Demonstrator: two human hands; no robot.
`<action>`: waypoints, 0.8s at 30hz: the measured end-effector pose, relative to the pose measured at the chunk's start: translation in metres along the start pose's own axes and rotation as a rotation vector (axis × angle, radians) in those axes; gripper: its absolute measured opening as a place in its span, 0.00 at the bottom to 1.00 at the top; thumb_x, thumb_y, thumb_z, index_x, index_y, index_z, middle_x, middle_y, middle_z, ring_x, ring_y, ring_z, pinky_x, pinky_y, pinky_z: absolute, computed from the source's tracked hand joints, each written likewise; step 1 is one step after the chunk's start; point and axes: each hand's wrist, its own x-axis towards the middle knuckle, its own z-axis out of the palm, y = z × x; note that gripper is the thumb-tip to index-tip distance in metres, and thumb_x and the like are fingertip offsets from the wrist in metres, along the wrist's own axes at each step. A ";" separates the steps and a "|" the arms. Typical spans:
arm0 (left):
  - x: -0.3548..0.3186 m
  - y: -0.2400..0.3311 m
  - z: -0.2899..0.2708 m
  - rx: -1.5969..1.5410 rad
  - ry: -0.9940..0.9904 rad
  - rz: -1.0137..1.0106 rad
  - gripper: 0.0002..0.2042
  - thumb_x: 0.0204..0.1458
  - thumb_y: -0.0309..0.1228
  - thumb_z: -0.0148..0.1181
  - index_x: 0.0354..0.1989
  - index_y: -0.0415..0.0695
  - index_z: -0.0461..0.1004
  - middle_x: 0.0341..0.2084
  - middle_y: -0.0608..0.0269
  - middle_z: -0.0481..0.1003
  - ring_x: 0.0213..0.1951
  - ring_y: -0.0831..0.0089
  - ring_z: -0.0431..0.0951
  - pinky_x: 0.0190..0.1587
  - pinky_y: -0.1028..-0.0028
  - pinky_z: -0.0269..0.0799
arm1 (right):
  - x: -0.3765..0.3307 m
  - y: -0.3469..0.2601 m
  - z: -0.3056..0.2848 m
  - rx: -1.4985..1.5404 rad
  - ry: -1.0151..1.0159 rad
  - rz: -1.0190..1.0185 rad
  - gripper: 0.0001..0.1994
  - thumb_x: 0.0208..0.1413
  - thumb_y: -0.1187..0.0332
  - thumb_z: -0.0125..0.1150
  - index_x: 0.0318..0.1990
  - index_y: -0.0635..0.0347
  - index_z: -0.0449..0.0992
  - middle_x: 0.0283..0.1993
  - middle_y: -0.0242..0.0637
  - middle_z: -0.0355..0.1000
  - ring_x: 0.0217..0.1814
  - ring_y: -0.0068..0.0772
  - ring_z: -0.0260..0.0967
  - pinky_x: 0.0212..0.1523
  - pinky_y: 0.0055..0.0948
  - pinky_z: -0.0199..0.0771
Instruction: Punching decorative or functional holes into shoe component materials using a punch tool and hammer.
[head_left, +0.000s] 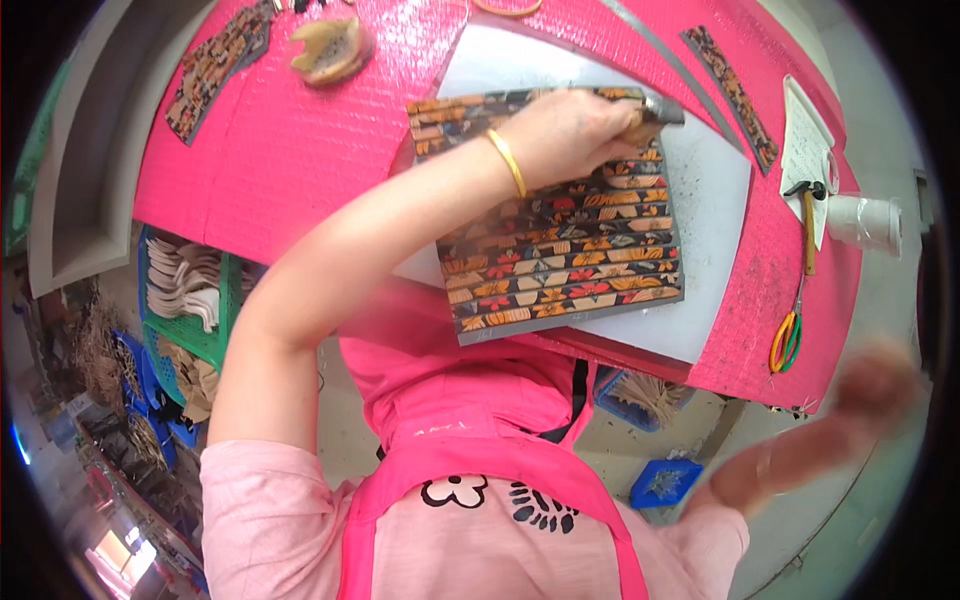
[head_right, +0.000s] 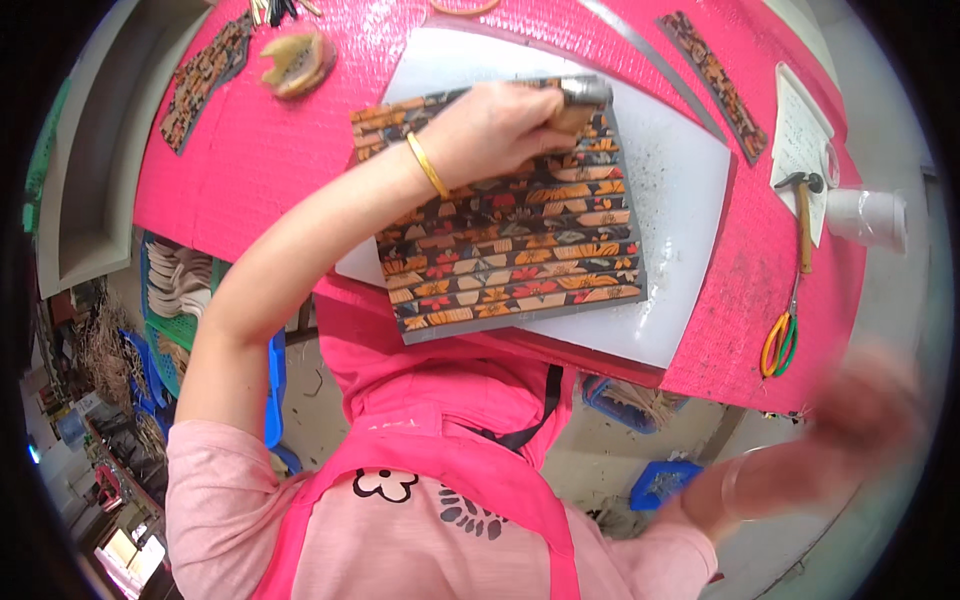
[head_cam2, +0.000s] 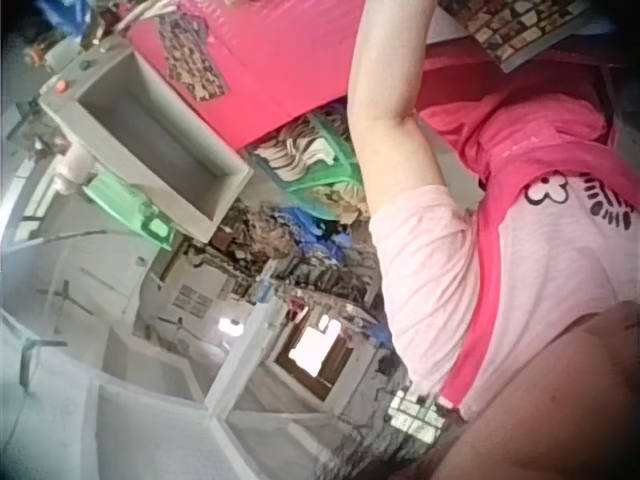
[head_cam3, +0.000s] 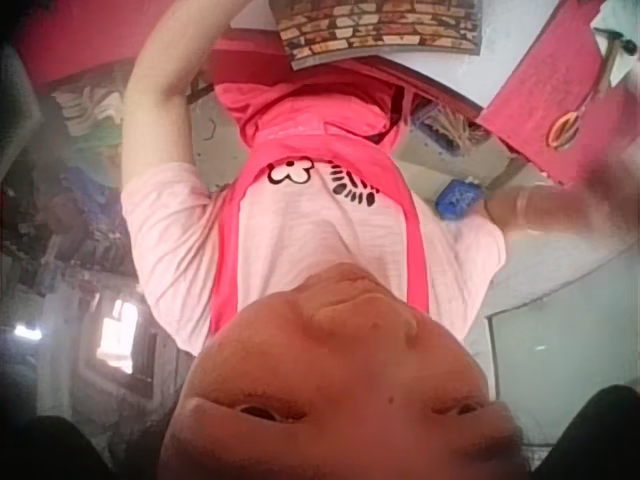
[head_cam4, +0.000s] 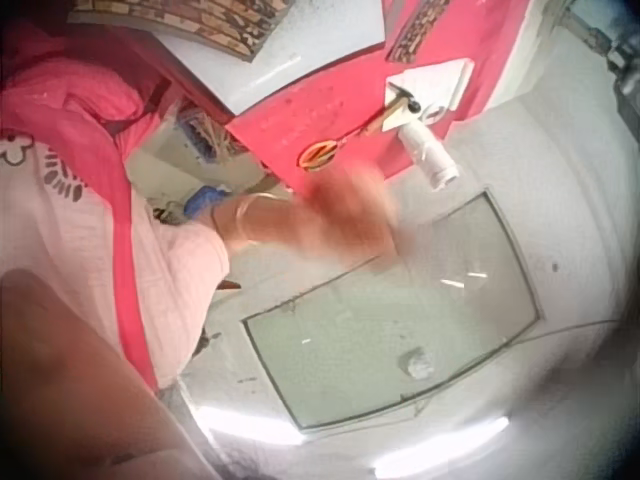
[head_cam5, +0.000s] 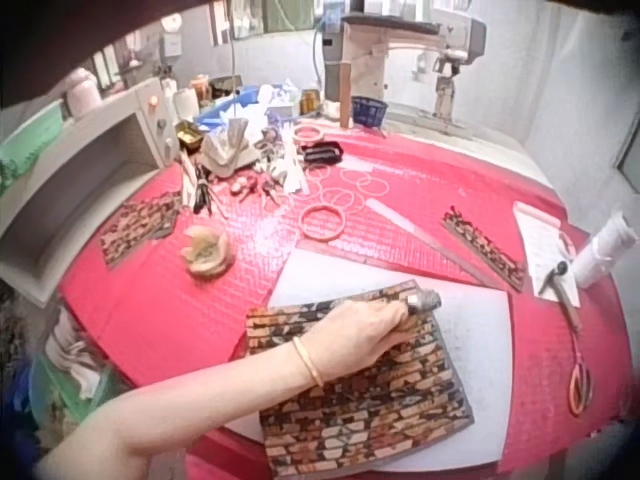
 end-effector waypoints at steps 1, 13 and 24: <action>0.000 0.002 0.000 0.011 0.023 0.056 0.13 0.43 0.33 0.60 0.21 0.41 0.62 0.17 0.54 0.68 0.22 0.58 0.71 0.25 0.66 0.67 | -0.012 0.003 -0.004 -0.050 -0.117 0.075 0.11 0.58 0.60 0.37 0.28 0.55 0.57 0.22 0.29 0.52 0.16 0.15 0.47 0.17 0.16 0.47; 0.003 -0.005 -0.005 -0.316 0.107 -0.259 0.10 0.45 0.32 0.58 0.28 0.37 0.69 0.19 0.54 0.72 0.22 0.66 0.75 0.25 0.71 0.69 | -0.109 0.037 0.041 -0.256 -0.789 0.596 0.24 0.50 0.76 0.48 0.57 0.52 0.60 0.34 0.50 0.70 0.17 0.31 0.63 0.24 0.26 0.63; -0.002 0.000 -0.005 -0.155 0.007 -0.236 0.11 0.44 0.34 0.60 0.28 0.37 0.71 0.17 0.53 0.71 0.19 0.64 0.73 0.24 0.71 0.67 | -0.115 0.048 0.038 -0.236 -0.812 0.584 0.23 0.51 0.73 0.48 0.58 0.54 0.59 0.40 0.49 0.70 0.16 0.32 0.61 0.21 0.29 0.61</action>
